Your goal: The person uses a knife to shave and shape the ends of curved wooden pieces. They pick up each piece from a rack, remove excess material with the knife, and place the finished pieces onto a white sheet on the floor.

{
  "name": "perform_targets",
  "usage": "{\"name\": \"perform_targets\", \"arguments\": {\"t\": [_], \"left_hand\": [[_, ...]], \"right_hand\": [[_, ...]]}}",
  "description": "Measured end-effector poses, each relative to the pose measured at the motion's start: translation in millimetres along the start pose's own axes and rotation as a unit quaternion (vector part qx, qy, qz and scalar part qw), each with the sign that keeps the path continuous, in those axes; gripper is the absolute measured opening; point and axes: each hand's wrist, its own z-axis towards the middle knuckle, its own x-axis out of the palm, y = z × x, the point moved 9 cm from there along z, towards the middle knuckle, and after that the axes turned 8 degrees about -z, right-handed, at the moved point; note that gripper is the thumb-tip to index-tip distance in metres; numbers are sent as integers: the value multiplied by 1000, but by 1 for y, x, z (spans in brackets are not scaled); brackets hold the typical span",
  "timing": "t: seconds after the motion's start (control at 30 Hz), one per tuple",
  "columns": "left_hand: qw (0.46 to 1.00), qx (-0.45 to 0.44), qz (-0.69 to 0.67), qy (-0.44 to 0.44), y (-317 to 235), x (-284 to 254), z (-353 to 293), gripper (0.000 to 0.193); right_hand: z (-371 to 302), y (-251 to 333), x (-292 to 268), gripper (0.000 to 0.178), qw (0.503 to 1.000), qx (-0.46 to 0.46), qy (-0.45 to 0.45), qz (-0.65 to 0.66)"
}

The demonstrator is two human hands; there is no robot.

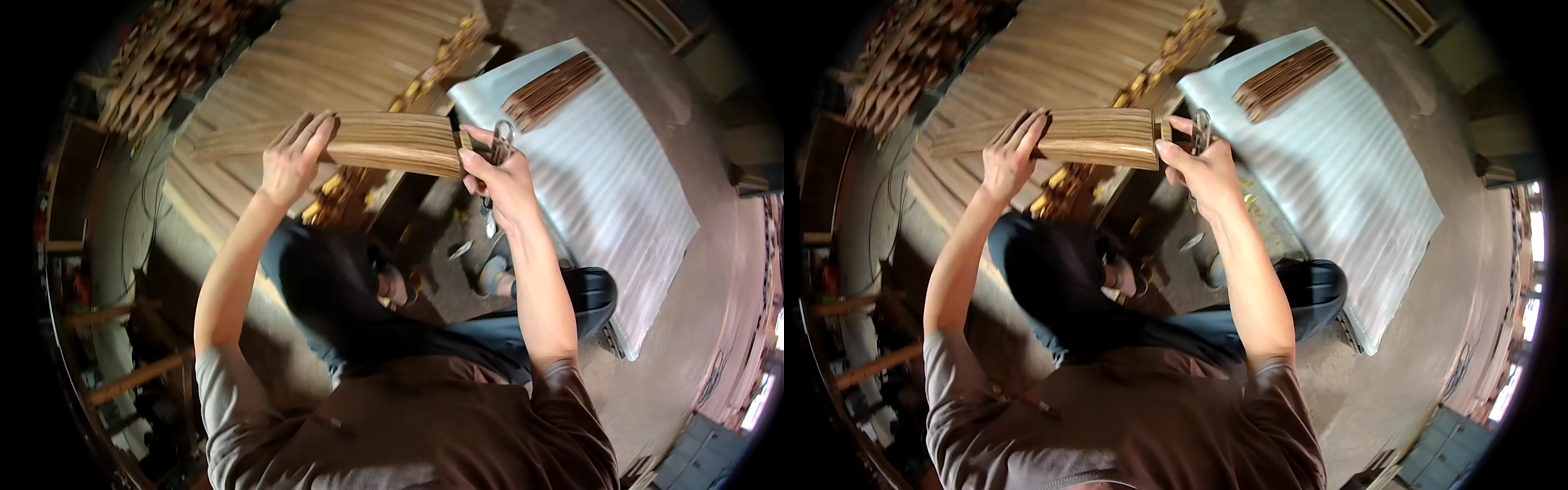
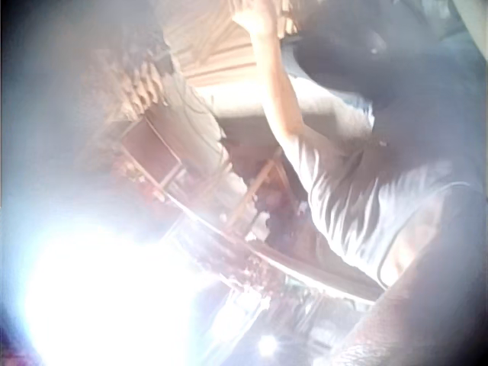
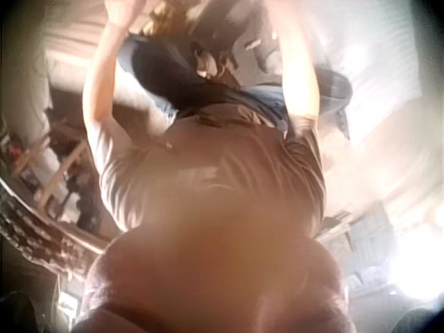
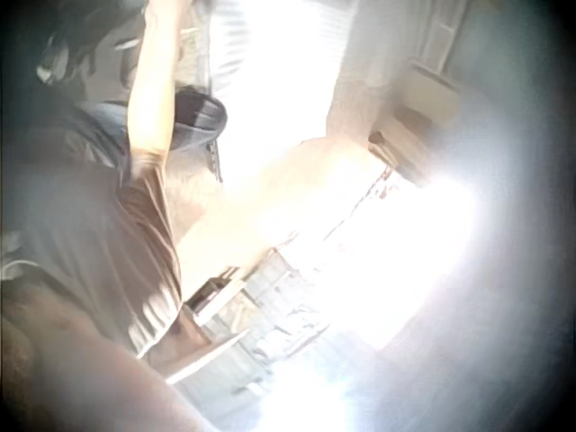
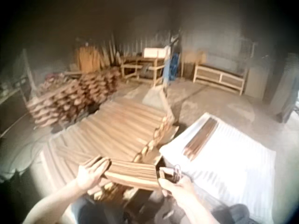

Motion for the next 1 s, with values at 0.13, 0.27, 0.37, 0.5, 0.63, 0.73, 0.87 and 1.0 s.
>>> {"name": "perform_targets", "arguments": {"t": [0.13, 0.27, 0.37, 0.5, 0.63, 0.73, 0.87, 1.0], "left_hand": [[998, 1, 19, 62, 38, 48, -57, 63], [991, 9, 67, 118, 68, 73, -95, 62], [989, -7, 66, 132, 86, 80, -111, 66], [970, -94, 0, 225, 101, 94, -114, 89], [944, -98, -135, 284, 63, 122, -84, 100], [910, -91, -181, 362, 41, 155, -70, 100], [884, -111, -174, 419, 38, 170, -65, 94], [950, -19, -116, 290, 27, 150, -63, 84]], "right_hand": [[29, -83, 51, 48, 999, 42, 11, 12], [50, -132, 88, 50, 998, 39, 30, 28], [58, -158, 108, 51, 997, 47, 47, 41], [69, -199, 114, 45, 996, 47, 32, 65], [72, -224, 104, 33, 997, 70, -28, 25], [70, -228, 99, 26, 994, 78, -57, 41], [69, -230, 91, 20, 991, 120, -65, 14], [67, -229, 93, 20, 993, 117, -11, 7]]}}
